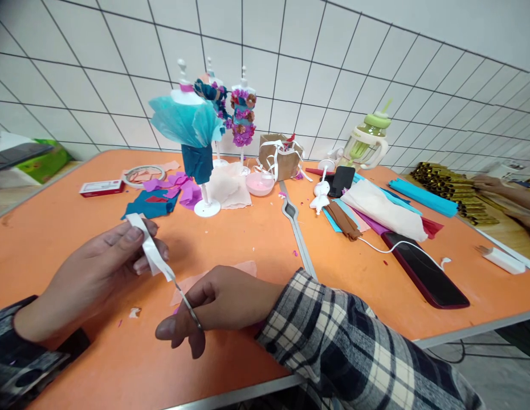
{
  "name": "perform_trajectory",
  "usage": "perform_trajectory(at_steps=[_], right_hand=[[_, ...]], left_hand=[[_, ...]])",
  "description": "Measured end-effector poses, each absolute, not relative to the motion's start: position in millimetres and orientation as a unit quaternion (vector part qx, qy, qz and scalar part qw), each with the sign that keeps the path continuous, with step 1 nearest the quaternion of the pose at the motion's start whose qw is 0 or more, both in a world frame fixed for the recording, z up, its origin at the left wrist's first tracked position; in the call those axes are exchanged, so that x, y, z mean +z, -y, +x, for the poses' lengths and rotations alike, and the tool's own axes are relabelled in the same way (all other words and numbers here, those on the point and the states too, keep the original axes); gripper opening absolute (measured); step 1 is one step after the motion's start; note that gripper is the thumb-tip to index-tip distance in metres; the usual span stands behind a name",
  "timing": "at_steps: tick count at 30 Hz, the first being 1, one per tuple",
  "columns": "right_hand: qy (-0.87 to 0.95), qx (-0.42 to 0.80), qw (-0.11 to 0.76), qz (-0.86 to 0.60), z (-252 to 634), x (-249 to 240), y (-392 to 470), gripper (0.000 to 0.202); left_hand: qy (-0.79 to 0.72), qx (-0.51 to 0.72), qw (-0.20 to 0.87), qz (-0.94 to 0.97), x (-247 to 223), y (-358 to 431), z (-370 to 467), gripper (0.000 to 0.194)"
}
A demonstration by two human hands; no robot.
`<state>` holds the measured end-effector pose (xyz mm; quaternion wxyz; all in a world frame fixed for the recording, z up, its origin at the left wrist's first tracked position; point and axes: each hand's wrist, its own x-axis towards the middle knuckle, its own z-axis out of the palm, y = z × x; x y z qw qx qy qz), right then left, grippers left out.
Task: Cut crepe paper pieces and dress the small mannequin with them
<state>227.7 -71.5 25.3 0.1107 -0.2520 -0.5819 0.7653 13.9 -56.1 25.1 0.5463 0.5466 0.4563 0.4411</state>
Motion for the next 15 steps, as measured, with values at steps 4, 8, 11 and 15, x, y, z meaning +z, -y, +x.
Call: perform_trajectory(at_steps=[4,8,11,15], right_hand=[[0.582,0.762,0.148,-0.243,231,26,67,0.045],[0.599,0.733,0.174,-0.27,235,22,61,0.045],[0.601,0.739,0.153,-0.263,234,18,60,0.044],[0.596,0.748,0.154,-0.248,232,13,61,0.041]], left_hand=[[-0.431,0.416,0.554,0.578,20,53,10,0.023],[-0.405,0.375,0.58,0.599,18,53,7,0.027],[-0.388,0.371,0.572,0.62,20,55,6,0.03],[-0.4,0.397,0.559,0.608,21,55,6,0.031]])
